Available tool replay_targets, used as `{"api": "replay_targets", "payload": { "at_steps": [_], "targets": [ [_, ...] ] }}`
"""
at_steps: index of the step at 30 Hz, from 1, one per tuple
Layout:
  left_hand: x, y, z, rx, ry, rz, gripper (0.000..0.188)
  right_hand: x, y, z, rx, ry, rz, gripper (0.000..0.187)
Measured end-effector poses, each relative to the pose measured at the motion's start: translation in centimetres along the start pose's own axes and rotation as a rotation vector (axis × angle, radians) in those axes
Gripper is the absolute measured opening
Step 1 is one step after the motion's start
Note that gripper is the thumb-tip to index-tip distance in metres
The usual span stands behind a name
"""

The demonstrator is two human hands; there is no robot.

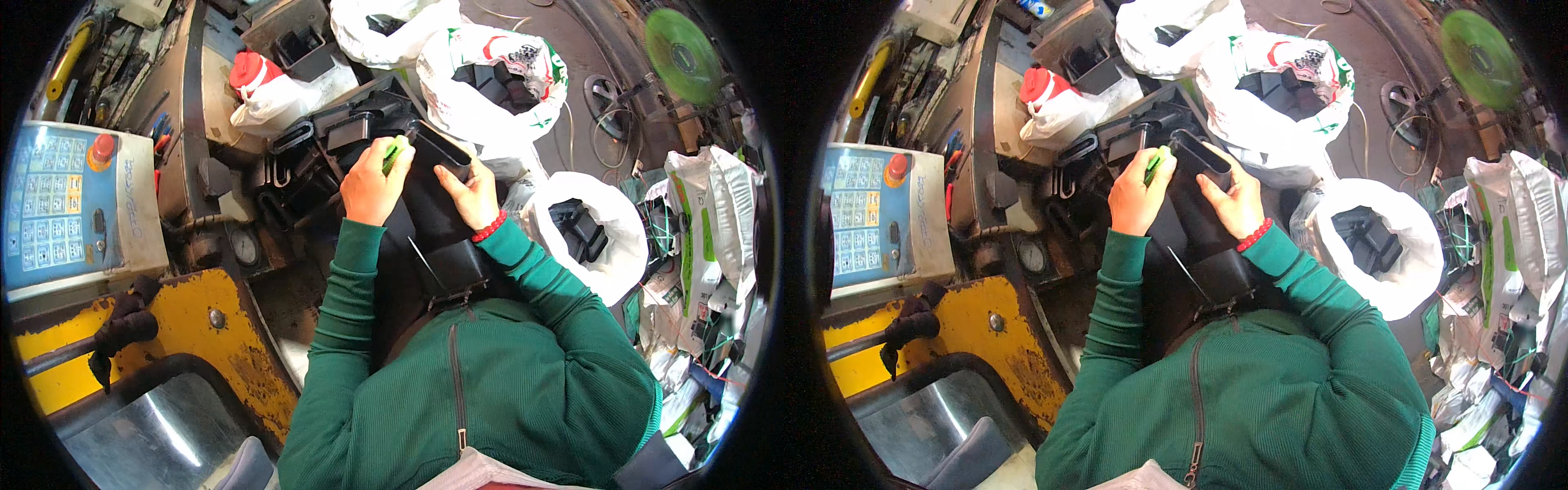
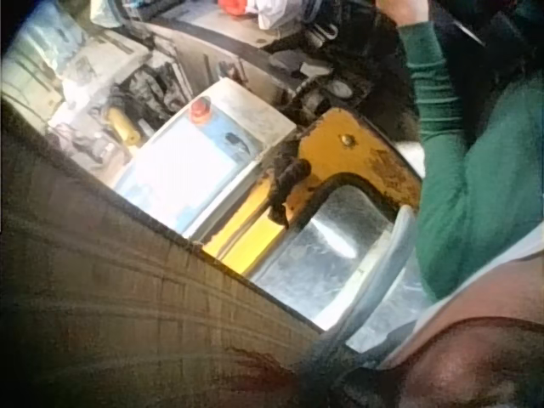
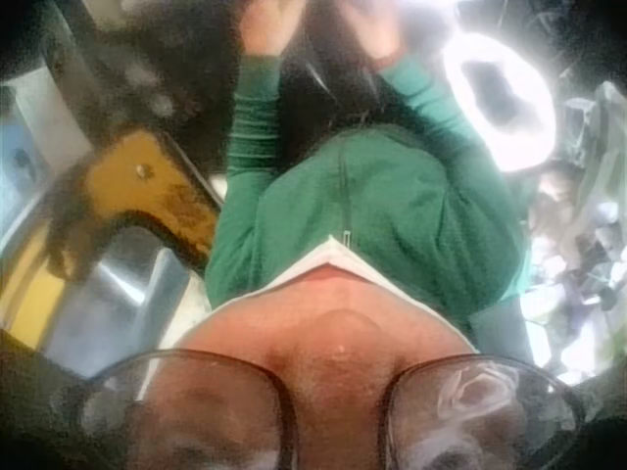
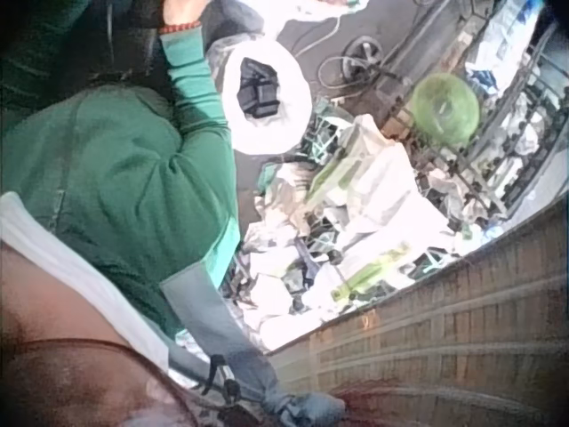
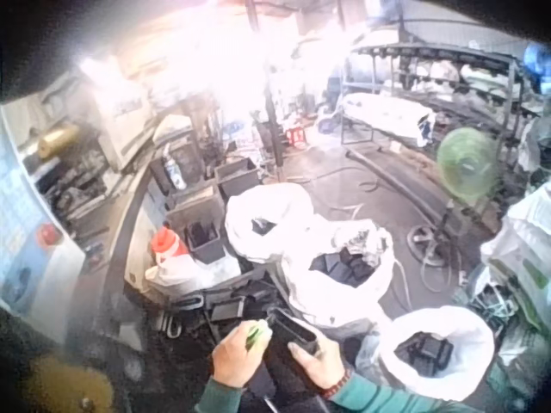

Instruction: The person repeatedly picks up black plastic parts, wipes them with a green cloth, and places them into a white sack. The person also handles a gray plastic tray and wipes it before setting it aside.

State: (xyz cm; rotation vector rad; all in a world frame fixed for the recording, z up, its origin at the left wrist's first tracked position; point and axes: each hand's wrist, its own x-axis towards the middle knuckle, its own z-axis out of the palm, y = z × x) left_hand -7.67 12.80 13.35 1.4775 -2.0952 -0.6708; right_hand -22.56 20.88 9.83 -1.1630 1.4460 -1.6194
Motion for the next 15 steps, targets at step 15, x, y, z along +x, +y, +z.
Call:
{"api": "replay_targets", "payload": {
  "at_steps": [15],
  "targets": [
    [-5.9,-1.2,-6.5,-0.713,-0.526,-0.353,0.022,12.5,4.1,-9.1,0.985,0.293,0.317,0.036]
  ]
}}
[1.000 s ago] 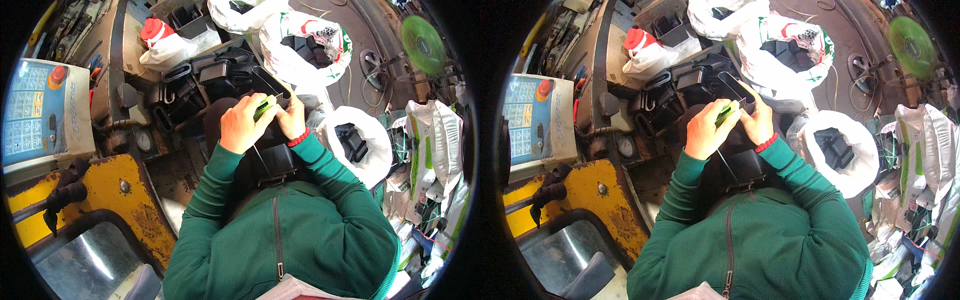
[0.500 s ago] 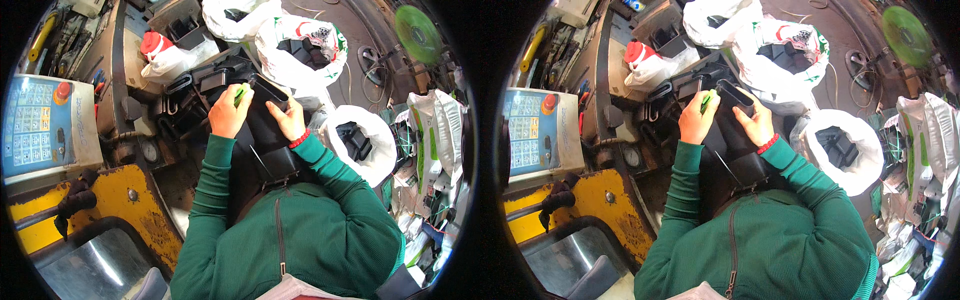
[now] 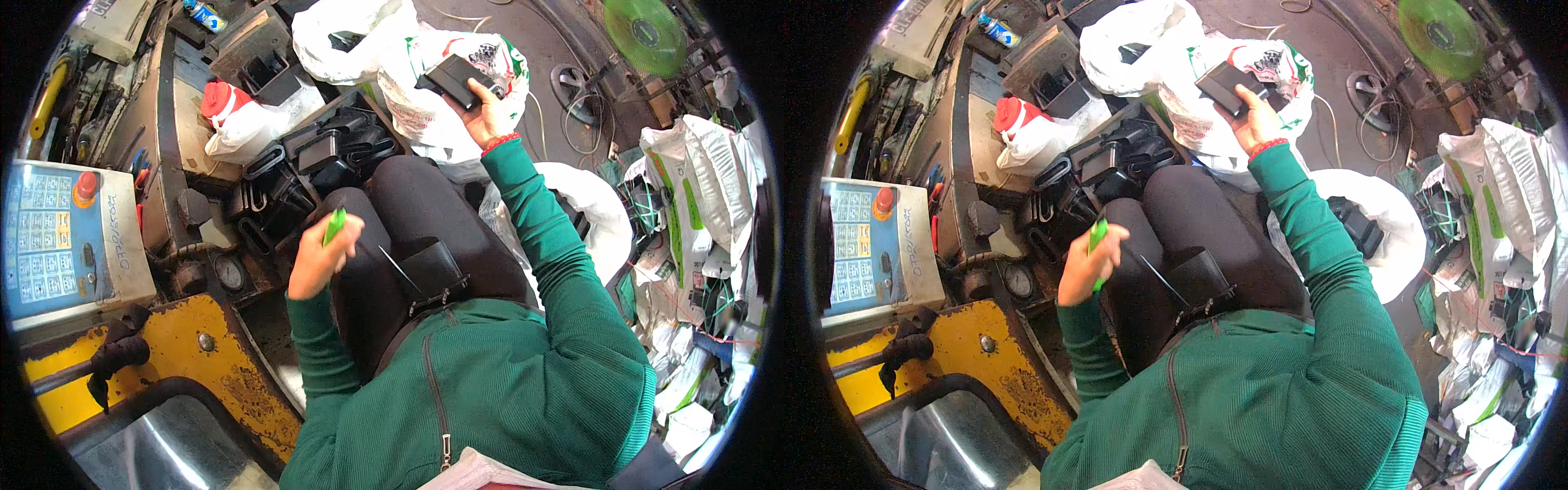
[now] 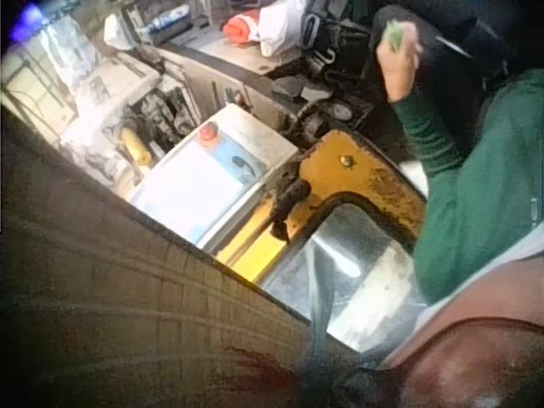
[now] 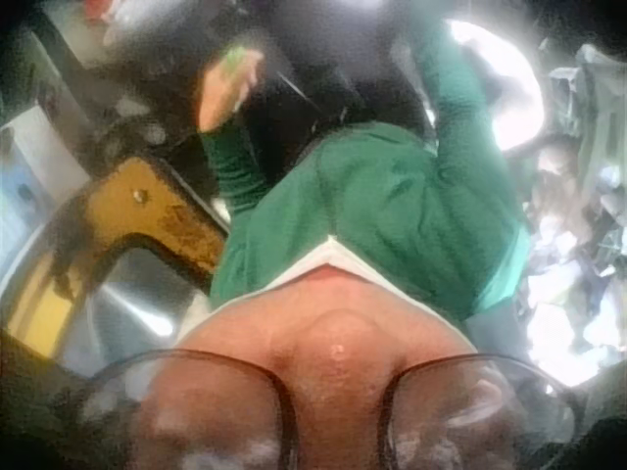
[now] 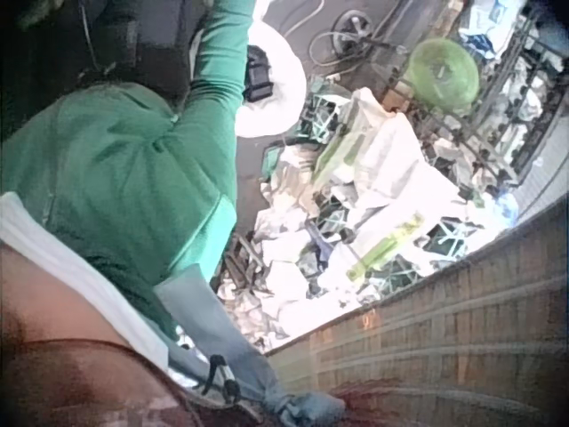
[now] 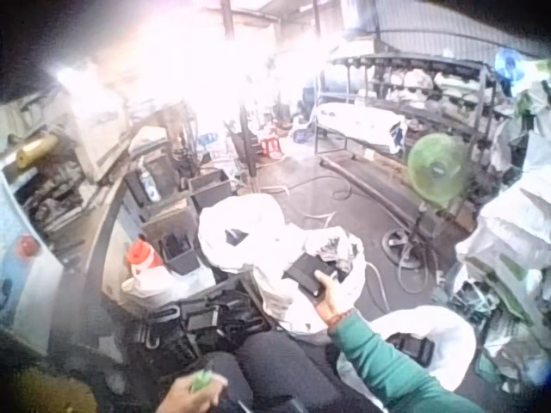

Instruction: The person repeatedly picks up black plastic parts, wipes them with a green cloth, and places them into a white sack. The person also handles a gray plastic tray and wipes it before setting it aside.

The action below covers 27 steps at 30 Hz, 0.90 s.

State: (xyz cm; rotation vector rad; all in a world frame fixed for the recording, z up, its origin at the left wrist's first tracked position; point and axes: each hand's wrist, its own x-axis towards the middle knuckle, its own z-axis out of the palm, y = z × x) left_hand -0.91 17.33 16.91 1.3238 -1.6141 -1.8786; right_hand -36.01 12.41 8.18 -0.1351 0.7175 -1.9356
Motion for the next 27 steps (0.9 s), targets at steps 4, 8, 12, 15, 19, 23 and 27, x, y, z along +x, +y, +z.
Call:
{"api": "replay_targets", "payload": {
  "at_steps": [4,8,12,15,19,23,27],
  "targets": [
    [-3.1,0.0,2.1,-0.049,-0.215,0.015,0.022,3.3,-1.0,-4.6,-0.823,-0.085,-0.464,0.04],
    [-4.3,-1.1,5.2,-0.136,-0.093,0.084,0.013,-6.0,-0.2,-0.3,-0.715,-0.262,-0.107,0.047],
    [-4.0,0.5,5.7,-0.009,-0.19,0.139,0.008,-15.7,-1.4,1.6,-1.015,-0.61,0.587,0.041],
    [-3.2,3.7,6.0,0.275,-0.326,0.398,0.008,-16.9,-1.6,2.5,-1.361,-0.96,0.534,0.044],
    [-1.0,7.8,6.5,0.542,-0.529,0.794,0.018,-14.2,-1.4,2.6,-1.179,-1.077,1.073,0.063],
    [-1.4,10.9,7.0,0.769,-0.507,0.885,0.024,-14.0,-0.5,2.0,-0.811,-0.876,1.22,0.045],
    [-1.8,11.8,5.6,0.756,-0.189,0.973,0.024,-15.7,-2.5,3.8,-0.593,-0.324,0.987,0.023]
  ]
}}
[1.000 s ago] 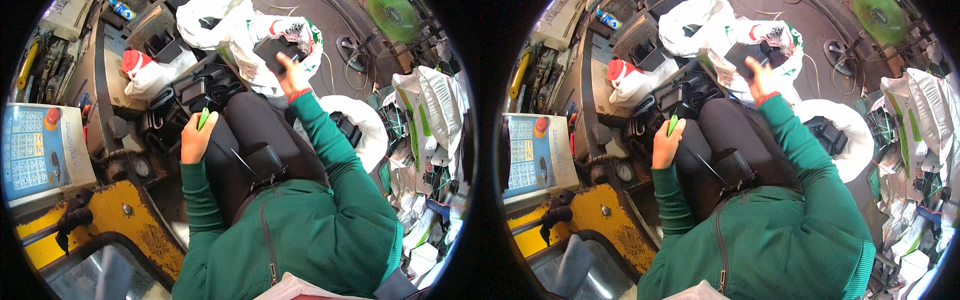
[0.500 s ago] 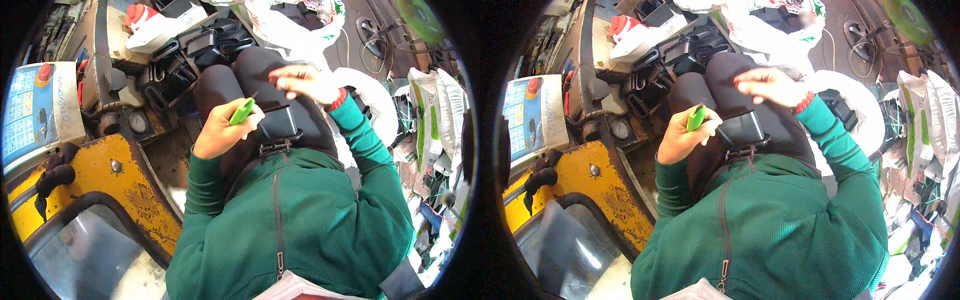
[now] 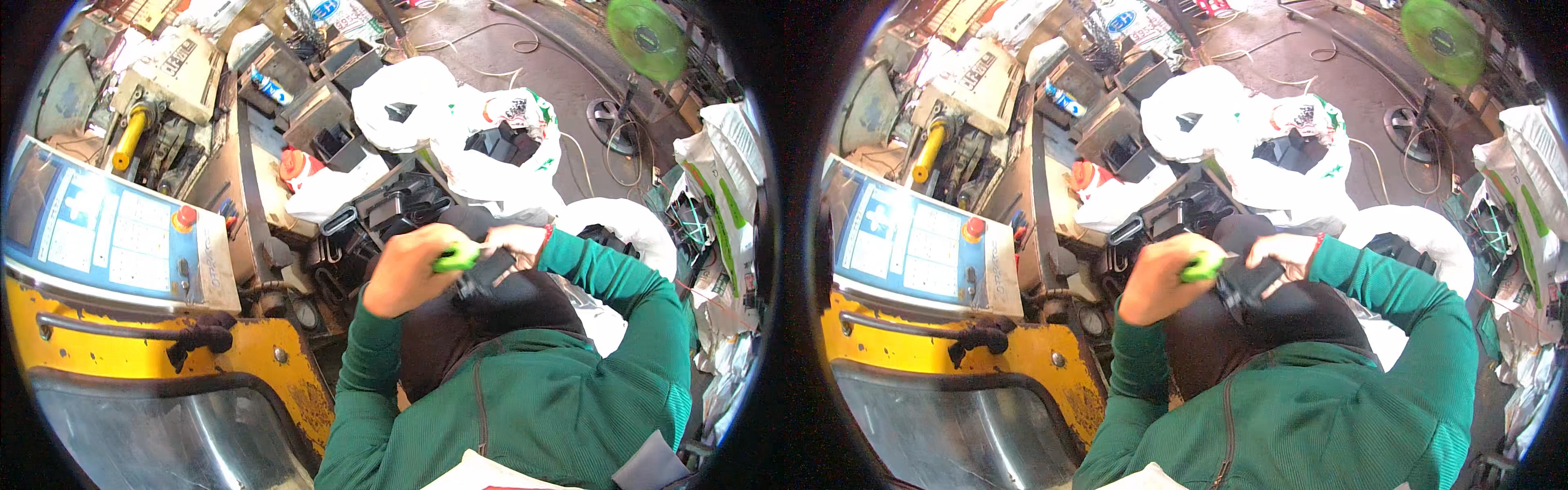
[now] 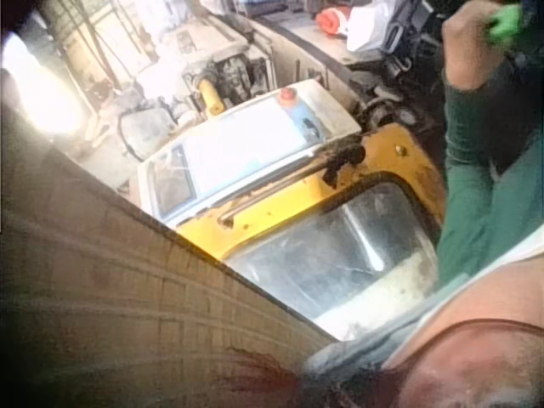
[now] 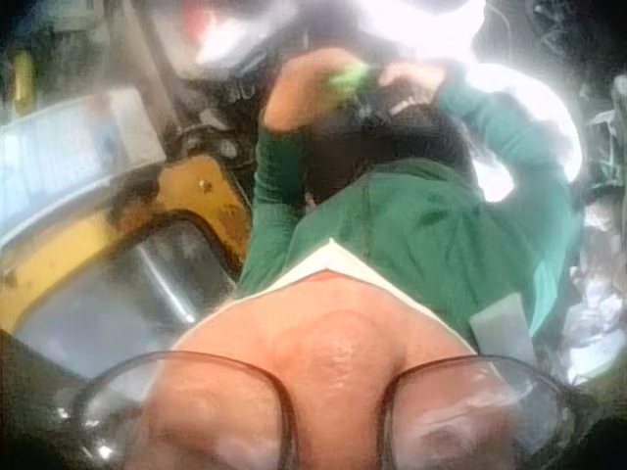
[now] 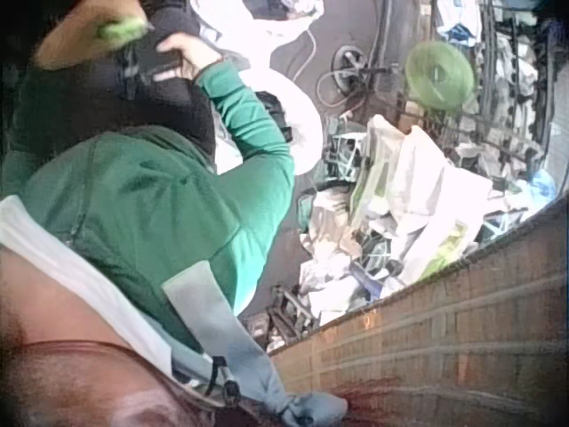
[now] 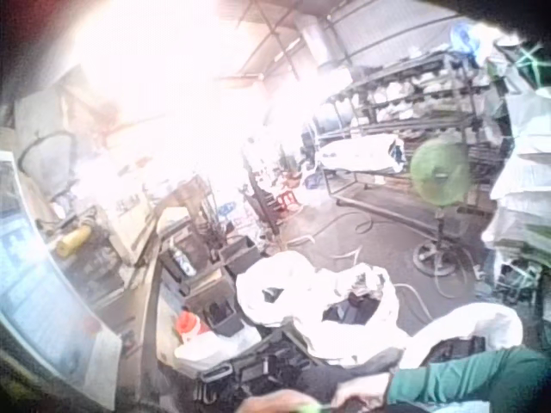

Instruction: The person repeatedly picks up black plastic parts, wipes them with a green cloth, and places them into a white sack. The person also handles a gray plastic tray and wipes it before setting it aside.

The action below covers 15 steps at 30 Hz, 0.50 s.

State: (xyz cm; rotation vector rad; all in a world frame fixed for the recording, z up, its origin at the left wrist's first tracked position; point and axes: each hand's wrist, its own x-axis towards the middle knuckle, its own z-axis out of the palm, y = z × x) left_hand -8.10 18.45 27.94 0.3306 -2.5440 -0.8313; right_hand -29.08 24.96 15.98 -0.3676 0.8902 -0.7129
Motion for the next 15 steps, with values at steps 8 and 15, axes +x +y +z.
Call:
{"api": "replay_targets", "payload": {
  "at_steps": [8,15],
  "targets": [
    [-2.5,-8.9,3.2,-0.554,0.724,-0.503,0.015,1.6,-0.3,-1.2,0.477,-0.006,-0.582,0.049],
    [-0.9,-13.6,3.3,-0.657,0.908,-0.588,0.012,2.3,-0.4,-2.6,0.481,0.396,-0.671,0.042]
  ]
}}
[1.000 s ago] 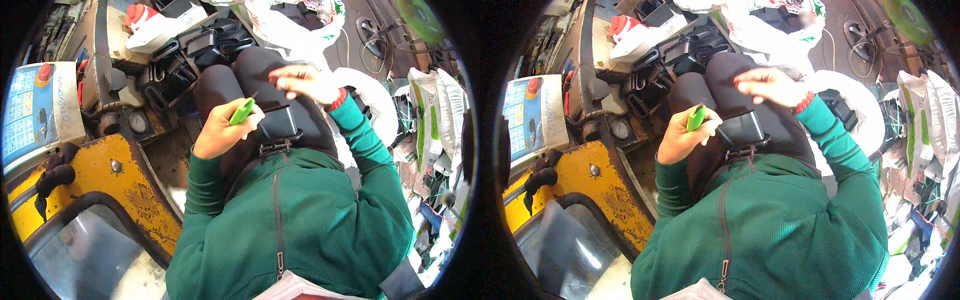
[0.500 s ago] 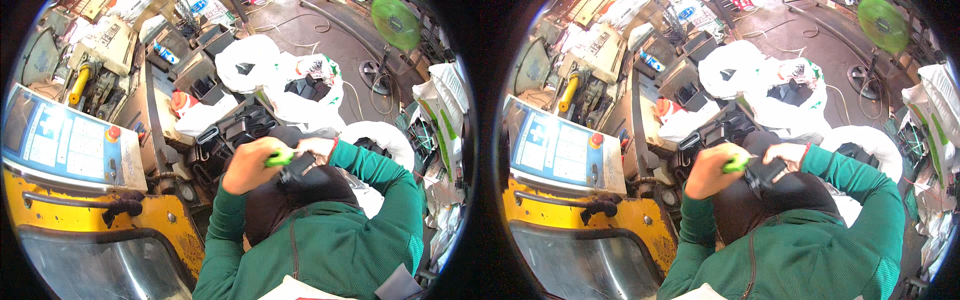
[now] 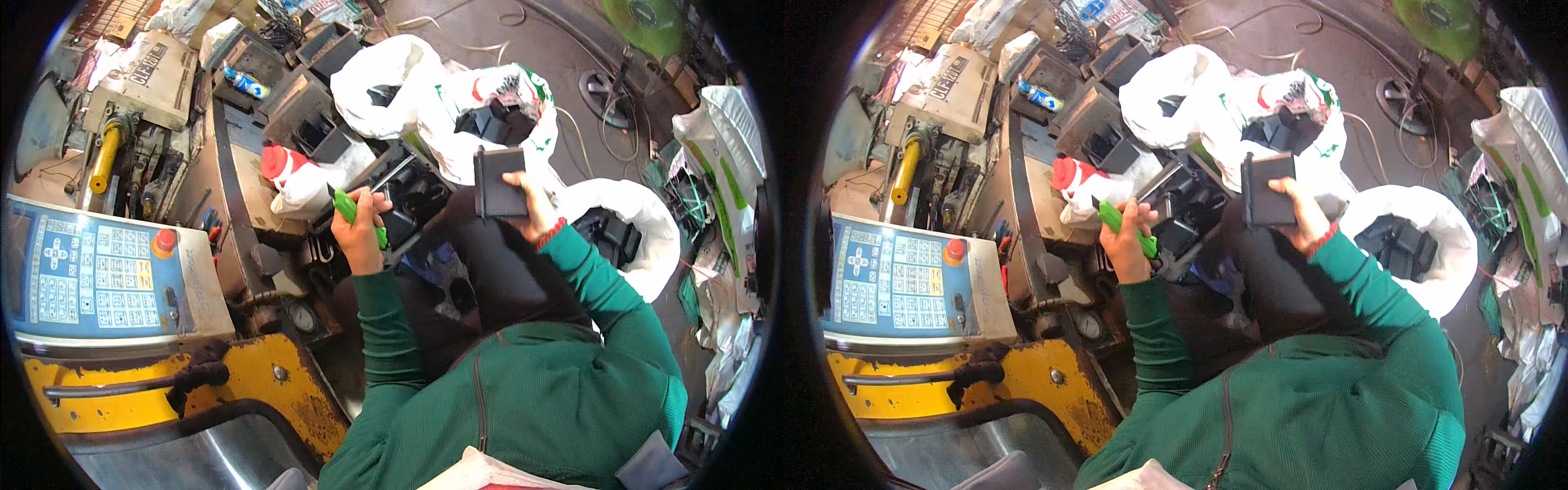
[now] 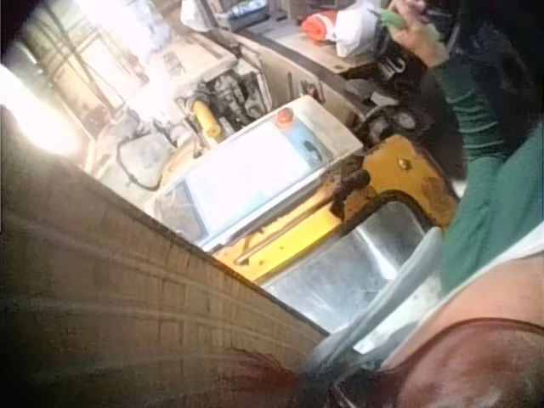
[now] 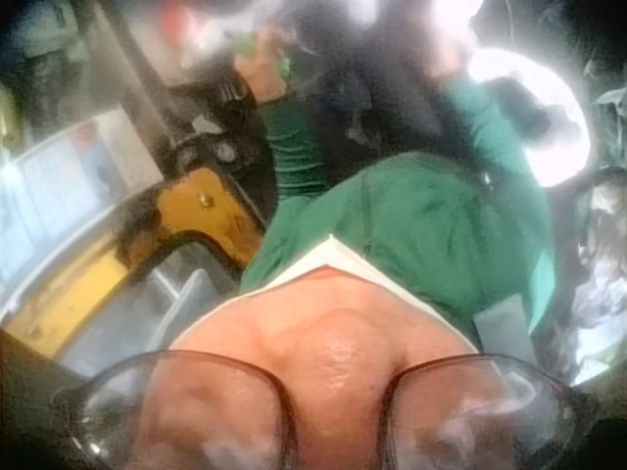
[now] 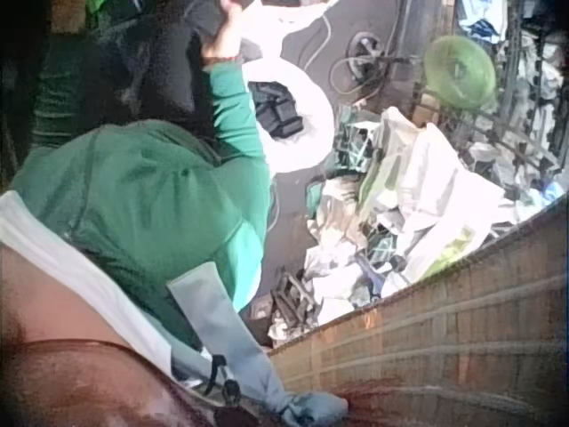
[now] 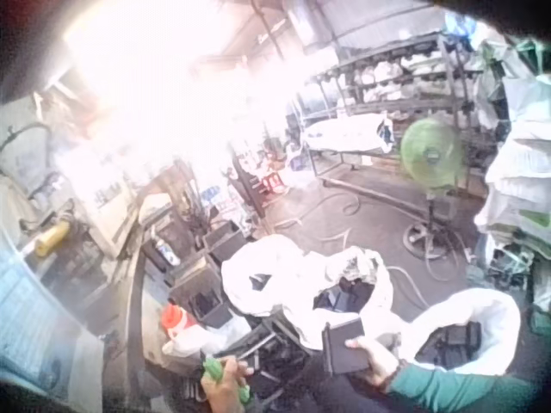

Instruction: The person repeatedly picks up black plastic parts, wipes them with a green cloth, and places them into a white sack. The person also handles a gray plastic tray and wipes it before setting it aside.

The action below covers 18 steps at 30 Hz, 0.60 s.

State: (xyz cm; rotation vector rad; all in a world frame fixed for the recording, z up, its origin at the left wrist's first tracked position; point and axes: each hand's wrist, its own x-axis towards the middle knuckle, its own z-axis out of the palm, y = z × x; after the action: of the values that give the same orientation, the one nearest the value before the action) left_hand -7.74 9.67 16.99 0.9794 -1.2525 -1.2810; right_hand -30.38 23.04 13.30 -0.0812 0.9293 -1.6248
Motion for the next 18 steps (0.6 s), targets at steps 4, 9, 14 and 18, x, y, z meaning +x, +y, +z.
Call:
{"api": "replay_targets", "payload": {
  "at_steps": [4,9,14,18],
  "targets": [
    [12.1,-0.9,0.3,-0.061,0.019,0.169,0.024,0.5,0.5,1.6,0.011,-0.065,-0.053,0.04],
    [13.9,-0.3,4.2,0.458,-0.131,0.312,0.041,-0.5,0.0,0.8,-0.051,-0.011,-0.058,0.04],
    [-3.8,-0.9,3.9,0.663,-0.654,0.402,0.03,-1.9,0.8,-0.1,-0.202,0.044,-0.101,0.039],
    [-9.1,-2.0,2.3,0.915,-0.753,0.487,0.028,-1.2,2.1,-1.6,-0.348,0.129,-0.213,0.034]
  ]
}}
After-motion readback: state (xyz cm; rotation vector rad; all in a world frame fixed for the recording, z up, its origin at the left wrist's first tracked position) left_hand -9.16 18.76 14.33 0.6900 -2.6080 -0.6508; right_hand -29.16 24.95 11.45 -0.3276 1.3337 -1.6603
